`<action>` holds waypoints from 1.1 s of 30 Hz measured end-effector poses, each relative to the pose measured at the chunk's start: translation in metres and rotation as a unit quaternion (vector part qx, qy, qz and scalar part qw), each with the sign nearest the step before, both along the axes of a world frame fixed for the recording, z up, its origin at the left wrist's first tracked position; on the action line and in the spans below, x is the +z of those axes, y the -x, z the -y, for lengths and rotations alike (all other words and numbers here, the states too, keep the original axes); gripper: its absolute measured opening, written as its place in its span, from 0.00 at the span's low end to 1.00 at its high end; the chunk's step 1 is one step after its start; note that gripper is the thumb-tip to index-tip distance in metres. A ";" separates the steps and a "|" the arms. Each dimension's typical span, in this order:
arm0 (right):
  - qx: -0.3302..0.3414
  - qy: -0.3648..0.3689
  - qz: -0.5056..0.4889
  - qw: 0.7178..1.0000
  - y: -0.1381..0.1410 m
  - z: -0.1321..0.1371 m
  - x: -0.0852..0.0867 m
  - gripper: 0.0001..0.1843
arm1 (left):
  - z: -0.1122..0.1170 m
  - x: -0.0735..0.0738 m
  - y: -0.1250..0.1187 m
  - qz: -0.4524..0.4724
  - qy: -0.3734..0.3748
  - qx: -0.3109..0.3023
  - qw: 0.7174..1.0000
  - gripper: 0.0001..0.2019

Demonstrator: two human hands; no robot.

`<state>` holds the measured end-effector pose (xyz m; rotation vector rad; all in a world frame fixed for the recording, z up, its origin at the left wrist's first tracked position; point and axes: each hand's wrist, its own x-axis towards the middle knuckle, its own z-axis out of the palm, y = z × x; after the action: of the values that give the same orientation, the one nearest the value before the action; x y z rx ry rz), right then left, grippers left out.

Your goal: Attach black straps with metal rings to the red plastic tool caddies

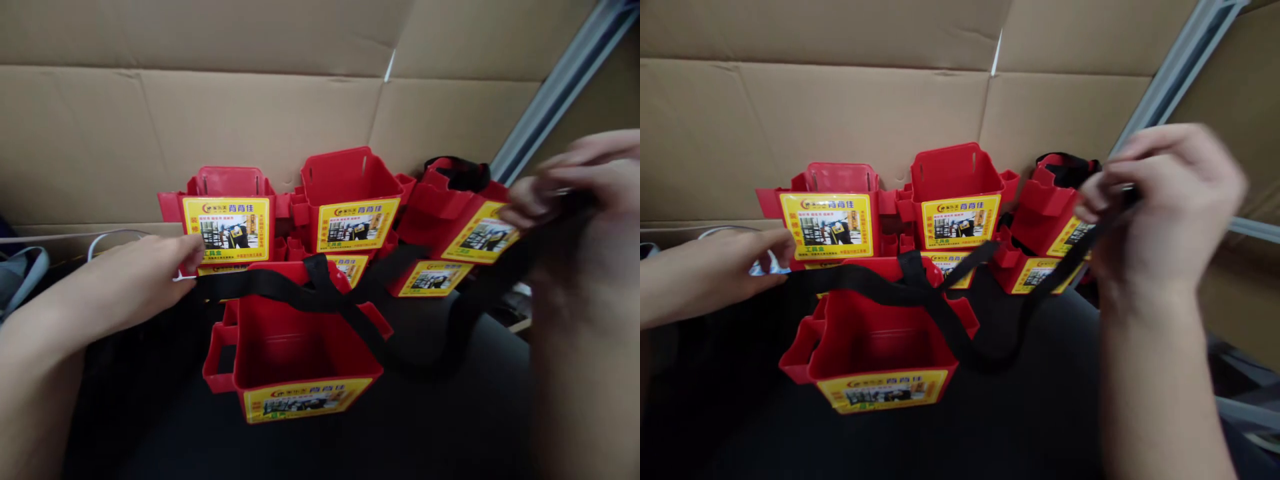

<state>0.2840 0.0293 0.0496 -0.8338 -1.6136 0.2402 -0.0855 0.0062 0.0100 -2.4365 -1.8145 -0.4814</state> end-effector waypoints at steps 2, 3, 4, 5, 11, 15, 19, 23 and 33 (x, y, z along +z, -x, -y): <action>0.029 -0.012 -0.022 0.999 0.016 0.004 -0.007 0.05 | 0.001 0.001 -0.020 -0.006 -0.050 -0.001 0.999 0.06; 0.048 0.025 0.043 0.998 0.028 0.007 -0.012 0.04 | 0.002 0.000 -0.033 0.026 -0.077 -0.019 0.997 0.08; 0.068 0.061 0.135 0.987 0.041 0.009 -0.018 0.05 | 0.003 -0.003 -0.046 0.051 -0.081 -0.058 0.994 0.10; 0.086 0.081 0.218 0.969 0.054 0.012 -0.025 0.06 | 0.003 -0.007 -0.058 0.055 -0.076 -0.103 0.990 0.12; 0.089 0.073 0.380 0.918 0.084 0.012 -0.050 0.13 | 0.006 -0.006 -0.067 0.016 0.186 -0.362 0.913 0.18; 0.031 0.053 0.437 0.897 0.086 0.012 -0.053 0.14 | 0.009 0.007 -0.004 0.017 0.264 -0.289 0.920 0.33; -0.036 0.043 0.508 0.860 0.107 0.018 -0.051 0.15 | 0.014 0.009 0.035 0.007 0.114 -0.176 0.978 0.35; -0.083 0.007 0.566 0.820 0.142 0.020 -0.052 0.17 | 0.008 0.004 0.001 0.033 0.023 -0.156 0.987 0.20; 0.284 0.109 0.548 0.779 0.069 0.006 -0.020 0.12 | -0.026 -0.019 -0.050 0.025 -0.039 -0.111 0.993 0.05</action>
<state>0.2149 0.0230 0.0291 -0.6375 -3.0009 0.4106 -0.0354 0.0326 -0.0086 -2.6063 -1.5160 -0.6230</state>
